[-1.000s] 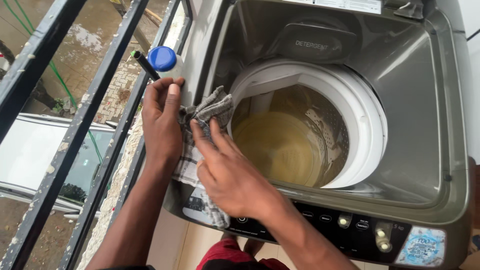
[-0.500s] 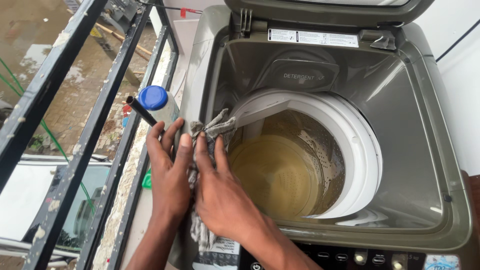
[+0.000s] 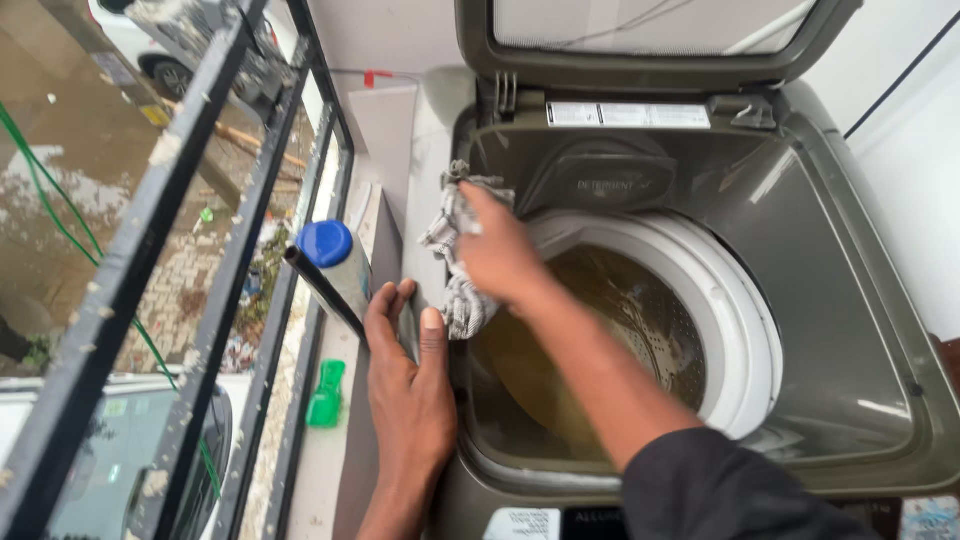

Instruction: The person wipes the interior rim and both sides of the lid of a washing machine using a cloth.

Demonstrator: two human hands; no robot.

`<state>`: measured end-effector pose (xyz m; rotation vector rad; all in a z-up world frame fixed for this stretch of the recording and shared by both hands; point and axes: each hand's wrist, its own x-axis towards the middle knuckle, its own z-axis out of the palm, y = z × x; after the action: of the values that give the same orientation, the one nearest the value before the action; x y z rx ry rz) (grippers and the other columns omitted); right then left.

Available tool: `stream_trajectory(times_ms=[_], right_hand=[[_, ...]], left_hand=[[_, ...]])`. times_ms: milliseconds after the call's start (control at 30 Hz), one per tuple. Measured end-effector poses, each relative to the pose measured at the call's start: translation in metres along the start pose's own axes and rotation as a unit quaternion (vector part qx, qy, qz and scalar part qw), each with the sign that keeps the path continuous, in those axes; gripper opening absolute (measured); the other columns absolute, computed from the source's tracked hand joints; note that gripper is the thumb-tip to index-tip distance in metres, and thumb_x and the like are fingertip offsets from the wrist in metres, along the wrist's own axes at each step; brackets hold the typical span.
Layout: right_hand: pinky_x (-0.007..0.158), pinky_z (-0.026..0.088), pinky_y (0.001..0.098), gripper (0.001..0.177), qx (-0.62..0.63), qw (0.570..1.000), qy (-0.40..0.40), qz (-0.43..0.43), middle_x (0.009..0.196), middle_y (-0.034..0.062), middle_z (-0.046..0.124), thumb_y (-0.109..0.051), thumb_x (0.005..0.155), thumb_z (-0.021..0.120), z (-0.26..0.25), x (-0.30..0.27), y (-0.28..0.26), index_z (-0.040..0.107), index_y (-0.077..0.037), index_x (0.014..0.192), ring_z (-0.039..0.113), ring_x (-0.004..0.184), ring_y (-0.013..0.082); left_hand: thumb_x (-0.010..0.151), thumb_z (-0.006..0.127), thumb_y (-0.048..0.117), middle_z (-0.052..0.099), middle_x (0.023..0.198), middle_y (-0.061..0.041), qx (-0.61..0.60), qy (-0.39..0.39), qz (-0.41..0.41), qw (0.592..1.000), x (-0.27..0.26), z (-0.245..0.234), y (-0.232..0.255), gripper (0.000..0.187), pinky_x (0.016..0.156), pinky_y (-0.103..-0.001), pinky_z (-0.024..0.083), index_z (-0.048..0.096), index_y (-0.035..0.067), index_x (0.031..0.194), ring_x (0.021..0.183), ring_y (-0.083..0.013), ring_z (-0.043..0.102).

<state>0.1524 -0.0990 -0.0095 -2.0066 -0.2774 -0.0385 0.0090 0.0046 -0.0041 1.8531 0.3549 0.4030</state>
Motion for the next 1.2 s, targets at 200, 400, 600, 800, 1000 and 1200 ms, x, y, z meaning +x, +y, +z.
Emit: stream_trajectory(times_ms=[200, 400, 600, 800, 1000, 1200], right_hand=[[0.118, 0.032, 0.0374, 0.066, -0.017, 0.998, 0.062, 0.017, 0.161, 0.0154, 0.041, -0.002, 0.089, 0.051, -0.028, -0.052, -0.017, 0.038, -0.003, 0.154, 0.041, 0.147, 0.0286], [0.119, 0.032, 0.0436, 0.059, -0.070, 0.997, 0.007, -0.037, 0.163, 0.0295, 0.032, 0.001, 0.099, 0.049, 0.013, -0.099, -0.033, 0.032, 0.004, 0.156, 0.031, 0.151, 0.0441], [0.118, 0.031, 0.0455, 0.069, -0.138, 0.990, 0.005, -0.025, 0.160, 0.0333, 0.027, 0.004, 0.092, 0.047, 0.014, -0.049, -0.022, 0.024, 0.004, 0.156, 0.031, 0.146, 0.0484], [0.115, 0.036, 0.0460, 0.063, -0.142, 0.989, 0.031, -0.034, 0.158, 0.0306, 0.032, -0.001, 0.096, 0.048, 0.016, 0.010, -0.002, 0.025, 0.004, 0.155, 0.040, 0.143, 0.0477], [0.117, 0.034, 0.0462, 0.061, -0.093, 0.984, 0.124, -0.092, 0.155, 0.0275, 0.033, -0.005, 0.098, 0.045, 0.022, 0.066, 0.048, 0.031, 0.002, 0.157, 0.040, 0.142, 0.0450], [0.112, 0.040, 0.0454, 0.039, -0.014, 0.991, 0.119, -0.055, 0.142, 0.0224, 0.048, -0.018, 0.102, 0.041, 0.021, 0.063, 0.063, 0.050, -0.002, 0.136, 0.053, 0.131, 0.0373]], left_hand=[[0.101, 0.044, 0.050, 0.052, 0.152, -0.016, 0.014, -0.049, -0.019, 0.999, 0.090, 0.020, -0.001, 0.066, 0.115, -0.041, 0.037, 0.042, 0.009, 0.153, 0.141, -0.0342, 0.049], [0.099, 0.044, 0.051, 0.040, 0.162, -0.013, 0.008, -0.059, 0.018, 0.998, 0.107, 0.032, 0.002, 0.059, 0.114, -0.042, 0.034, 0.060, 0.013, 0.141, 0.146, -0.0337, 0.041], [0.100, 0.045, 0.051, 0.043, 0.160, -0.015, 0.010, -0.054, 0.031, 0.998, 0.108, 0.033, -0.005, 0.057, 0.115, -0.043, 0.036, 0.064, 0.011, 0.138, 0.145, -0.0360, 0.043], [0.097, 0.052, 0.049, 0.041, 0.160, -0.016, 0.034, -0.053, 0.029, 0.998, 0.105, 0.035, -0.003, 0.057, 0.113, -0.045, 0.036, 0.061, 0.012, 0.139, 0.144, -0.0361, 0.042], [0.097, 0.055, 0.045, 0.039, 0.160, -0.018, 0.052, -0.051, 0.045, 0.996, 0.104, 0.036, -0.003, 0.054, 0.113, -0.048, 0.034, 0.059, 0.011, 0.139, 0.145, -0.0384, 0.040], [0.098, 0.057, 0.039, 0.040, 0.158, -0.021, 0.038, -0.047, 0.060, 0.996, 0.105, 0.036, -0.003, 0.052, 0.112, -0.049, 0.036, 0.058, 0.008, 0.139, 0.143, -0.0407, 0.041]])
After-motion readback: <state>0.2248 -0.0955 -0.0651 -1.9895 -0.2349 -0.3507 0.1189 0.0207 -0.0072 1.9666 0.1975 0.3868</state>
